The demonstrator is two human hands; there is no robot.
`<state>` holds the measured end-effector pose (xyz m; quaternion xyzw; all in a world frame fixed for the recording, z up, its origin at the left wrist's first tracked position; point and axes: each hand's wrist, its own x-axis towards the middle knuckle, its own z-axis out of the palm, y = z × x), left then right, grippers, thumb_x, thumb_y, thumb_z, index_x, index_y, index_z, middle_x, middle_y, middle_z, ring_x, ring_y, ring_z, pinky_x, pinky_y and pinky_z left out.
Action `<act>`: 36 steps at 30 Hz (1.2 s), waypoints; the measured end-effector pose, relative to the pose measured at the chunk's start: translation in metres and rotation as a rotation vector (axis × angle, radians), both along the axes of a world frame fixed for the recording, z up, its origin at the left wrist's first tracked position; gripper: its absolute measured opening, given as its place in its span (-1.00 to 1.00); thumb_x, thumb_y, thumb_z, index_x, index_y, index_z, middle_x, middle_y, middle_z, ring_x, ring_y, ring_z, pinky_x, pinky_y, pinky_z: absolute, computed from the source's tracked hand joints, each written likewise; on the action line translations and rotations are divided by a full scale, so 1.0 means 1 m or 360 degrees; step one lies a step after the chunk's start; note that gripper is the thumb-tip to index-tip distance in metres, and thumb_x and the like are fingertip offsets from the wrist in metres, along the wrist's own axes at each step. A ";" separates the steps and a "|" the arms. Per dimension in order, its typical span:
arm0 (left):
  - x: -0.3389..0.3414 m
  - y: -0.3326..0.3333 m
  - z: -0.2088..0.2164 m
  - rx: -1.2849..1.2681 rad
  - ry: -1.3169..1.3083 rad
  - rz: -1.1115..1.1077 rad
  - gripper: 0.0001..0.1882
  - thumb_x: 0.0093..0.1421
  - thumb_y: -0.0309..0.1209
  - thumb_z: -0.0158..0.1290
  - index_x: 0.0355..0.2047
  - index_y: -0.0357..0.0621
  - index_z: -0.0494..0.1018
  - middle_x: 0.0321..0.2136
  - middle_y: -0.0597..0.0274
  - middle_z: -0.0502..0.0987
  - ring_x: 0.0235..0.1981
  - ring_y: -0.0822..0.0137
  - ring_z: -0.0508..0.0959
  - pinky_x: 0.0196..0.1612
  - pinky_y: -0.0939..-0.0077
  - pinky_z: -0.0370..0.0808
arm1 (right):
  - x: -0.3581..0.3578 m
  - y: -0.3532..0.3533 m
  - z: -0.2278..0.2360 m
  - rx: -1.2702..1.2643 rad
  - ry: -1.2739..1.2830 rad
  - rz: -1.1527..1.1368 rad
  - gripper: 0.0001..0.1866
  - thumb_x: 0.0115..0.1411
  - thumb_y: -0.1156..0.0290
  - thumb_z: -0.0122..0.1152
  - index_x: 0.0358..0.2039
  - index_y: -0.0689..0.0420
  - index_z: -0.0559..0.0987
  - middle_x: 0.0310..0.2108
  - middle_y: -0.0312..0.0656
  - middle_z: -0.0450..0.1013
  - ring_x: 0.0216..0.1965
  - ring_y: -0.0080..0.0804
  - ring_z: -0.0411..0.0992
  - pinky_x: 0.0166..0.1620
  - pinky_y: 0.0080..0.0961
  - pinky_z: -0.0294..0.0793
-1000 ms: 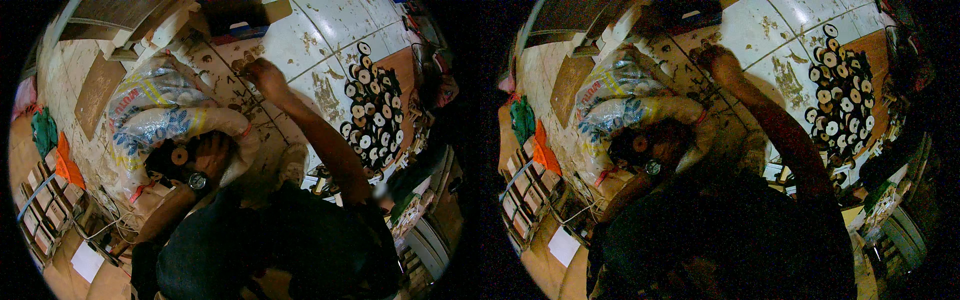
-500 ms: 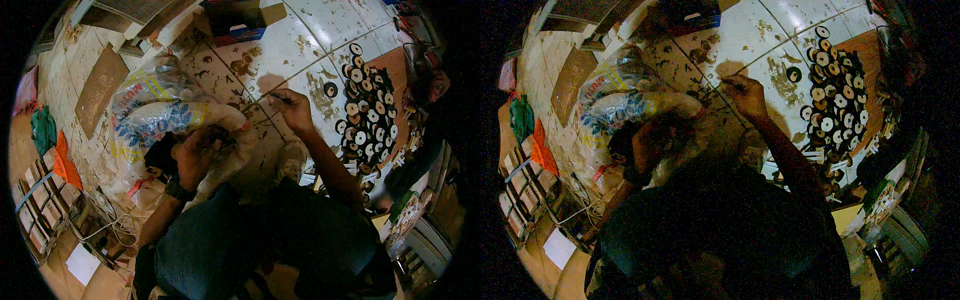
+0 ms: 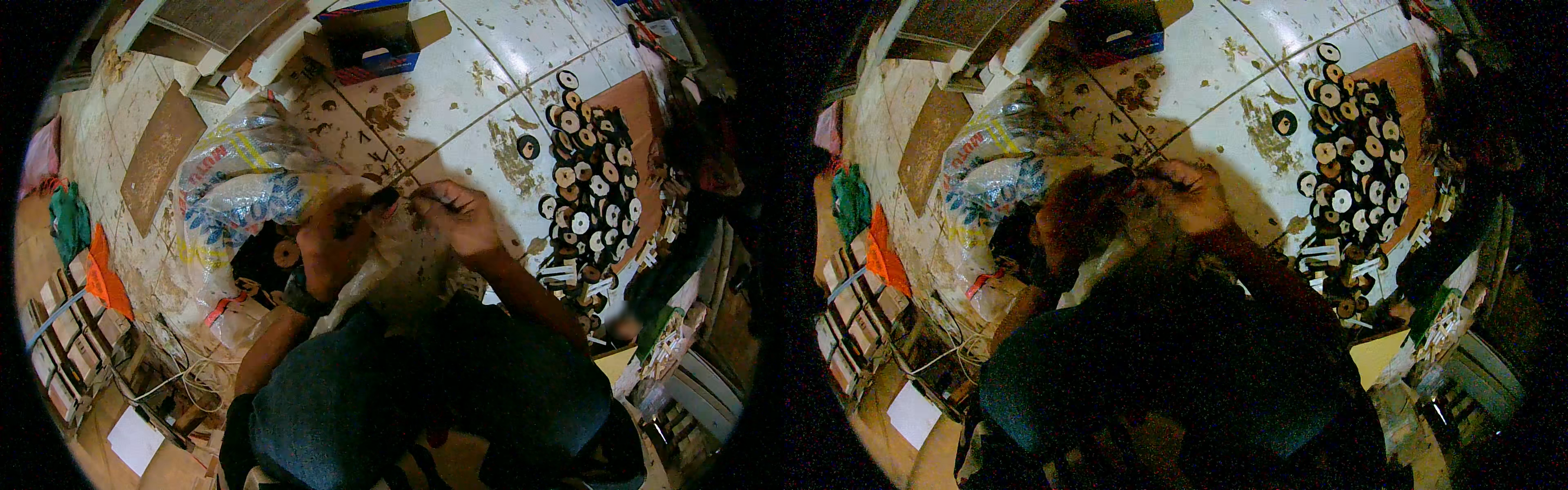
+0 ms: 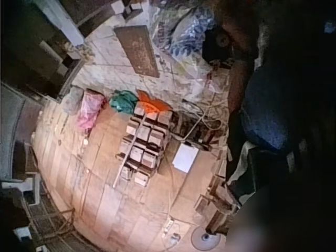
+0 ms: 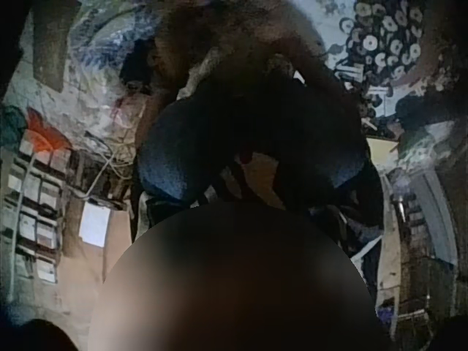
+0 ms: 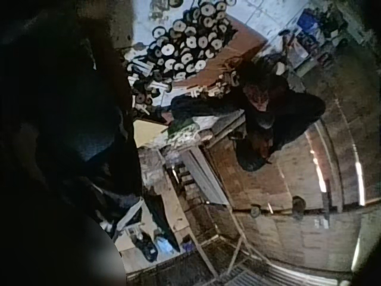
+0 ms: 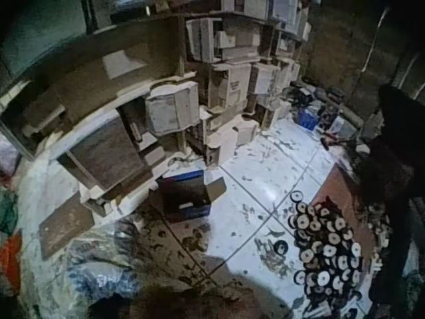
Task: The person sits on the floor and repeatedly picks up small wooden discs from a plastic bag, inspects them, and places them into a growing pile on the floor. The person handles the discs one at a time, turning them over and occasionally wiping them before adding them to the pile.
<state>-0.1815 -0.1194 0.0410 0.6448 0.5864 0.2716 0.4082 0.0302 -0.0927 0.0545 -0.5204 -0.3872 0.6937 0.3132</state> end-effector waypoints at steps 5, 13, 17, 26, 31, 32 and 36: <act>-0.010 0.007 0.004 0.1284 0.0328 -0.1073 -0.60 0.00 -0.50 0.10 -0.08 -0.18 0.49 -0.22 0.09 0.55 -0.13 0.14 0.57 -0.15 0.36 0.59 | 0.013 0.013 0.000 -0.0114 0.0226 0.0026 -0.80 0.22 0.40 0.19 -0.18 0.22 0.56 -0.29 -0.31 0.53 -0.27 -0.65 0.40 -0.14 -0.63 0.38; -0.011 0.024 0.024 0.1433 0.0489 -0.1315 -0.69 0.01 -0.46 0.07 -0.19 -0.20 0.53 -0.22 0.12 0.56 -0.09 0.15 0.57 -0.11 0.38 0.59 | 0.006 0.012 0.005 -0.0085 0.0291 0.0154 -0.84 0.20 0.47 0.21 -0.22 0.24 0.59 -0.30 -0.29 0.55 -0.30 -0.63 0.44 -0.18 -0.65 0.43; -0.010 0.024 0.020 0.1492 0.0424 -0.1349 -0.71 0.04 -0.44 0.05 -0.20 -0.21 0.52 -0.20 0.09 0.55 -0.07 0.13 0.55 -0.10 0.37 0.58 | 0.003 0.011 0.010 -0.0227 0.0301 0.0148 -0.83 0.19 0.47 0.22 -0.21 0.23 0.59 -0.29 -0.27 0.55 -0.31 -0.62 0.44 -0.18 -0.64 0.45; -0.003 0.021 0.008 0.1428 0.0458 -0.1411 -0.65 0.09 -0.43 -0.01 -0.08 -0.20 0.46 -0.10 0.04 0.50 0.06 0.13 0.46 -0.02 0.34 0.52 | 0.008 0.007 -0.001 -0.0418 0.0306 0.0182 -0.81 0.21 0.41 0.22 -0.20 0.22 0.57 -0.28 -0.25 0.54 -0.28 -0.58 0.46 -0.18 -0.62 0.46; 0.003 0.022 -0.007 0.1407 0.0294 -0.1358 -0.62 0.06 -0.42 0.04 -0.07 -0.20 0.47 -0.12 0.08 0.50 -0.01 0.13 0.49 -0.05 0.33 0.54 | 0.017 0.002 -0.016 -0.0509 0.0291 -0.0073 -0.77 0.20 0.38 0.23 -0.18 0.21 0.56 -0.30 -0.26 0.53 -0.30 -0.57 0.47 -0.20 -0.59 0.49; 0.005 0.024 -0.009 0.1422 0.0232 -0.1314 -0.61 0.05 -0.42 0.05 -0.07 -0.20 0.47 -0.13 0.09 0.50 -0.02 0.13 0.50 -0.05 0.32 0.54 | 0.018 0.002 -0.018 -0.0518 0.0155 -0.0056 -0.77 0.19 0.37 0.24 -0.18 0.21 0.56 -0.30 -0.27 0.53 -0.30 -0.57 0.47 -0.20 -0.58 0.50; 0.009 0.033 -0.008 0.1293 0.0424 -0.1477 -0.63 0.05 -0.41 0.08 -0.09 -0.18 0.49 -0.12 0.10 0.50 -0.03 0.13 0.50 -0.05 0.29 0.54 | 0.024 0.001 -0.021 -0.0477 0.0129 -0.0030 -0.76 0.20 0.37 0.22 -0.16 0.22 0.56 -0.31 -0.28 0.52 -0.31 -0.57 0.46 -0.20 -0.56 0.51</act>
